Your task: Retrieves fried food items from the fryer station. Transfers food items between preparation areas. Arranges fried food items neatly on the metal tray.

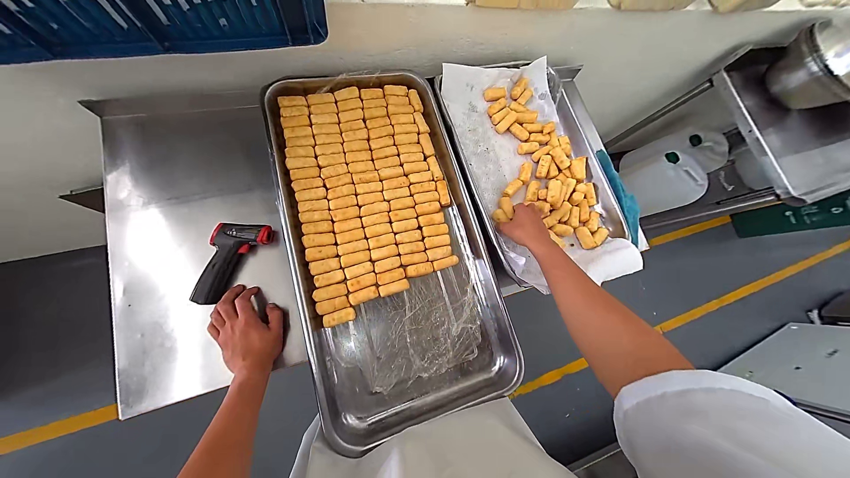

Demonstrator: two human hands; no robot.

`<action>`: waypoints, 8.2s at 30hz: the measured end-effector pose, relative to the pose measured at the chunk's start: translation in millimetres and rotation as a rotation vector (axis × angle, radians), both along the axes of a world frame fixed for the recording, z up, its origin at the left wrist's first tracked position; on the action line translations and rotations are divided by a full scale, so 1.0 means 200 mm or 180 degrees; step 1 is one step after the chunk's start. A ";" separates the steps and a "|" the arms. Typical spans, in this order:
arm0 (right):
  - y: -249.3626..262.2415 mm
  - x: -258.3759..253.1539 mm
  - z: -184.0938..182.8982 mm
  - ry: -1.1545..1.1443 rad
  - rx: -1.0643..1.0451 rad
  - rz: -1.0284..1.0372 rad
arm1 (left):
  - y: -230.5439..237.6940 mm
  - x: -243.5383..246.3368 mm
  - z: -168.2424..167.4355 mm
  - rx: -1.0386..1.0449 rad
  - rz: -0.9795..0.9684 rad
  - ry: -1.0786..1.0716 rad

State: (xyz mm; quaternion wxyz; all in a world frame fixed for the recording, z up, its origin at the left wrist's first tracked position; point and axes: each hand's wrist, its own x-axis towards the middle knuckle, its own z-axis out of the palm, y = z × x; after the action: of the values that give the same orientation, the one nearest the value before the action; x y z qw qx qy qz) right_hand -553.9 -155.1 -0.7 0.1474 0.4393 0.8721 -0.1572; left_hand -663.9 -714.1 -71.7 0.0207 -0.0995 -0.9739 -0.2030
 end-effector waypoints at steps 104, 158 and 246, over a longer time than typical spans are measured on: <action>0.24 0.03 0.24 0.0905 0.0563 0.0508 | 0.01 0.00 -0.02 0.0024 0.0024 0.0080; 0.41 0.32 0.05 -0.0600 0.0238 0.1104 | 0.01 0.00 -0.01 0.0070 0.0030 0.0095; -1.41 0.35 0.18 0.0493 -0.0474 0.2123 | 0.16 0.44 0.45 0.1275 -0.1139 -0.1138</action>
State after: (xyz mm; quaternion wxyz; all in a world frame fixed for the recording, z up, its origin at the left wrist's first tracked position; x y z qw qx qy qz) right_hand -483.5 -438.0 35.9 0.1557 0.1050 0.9624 -0.1964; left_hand -576.0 -682.5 17.8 -0.1676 -0.2258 -0.8699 -0.4053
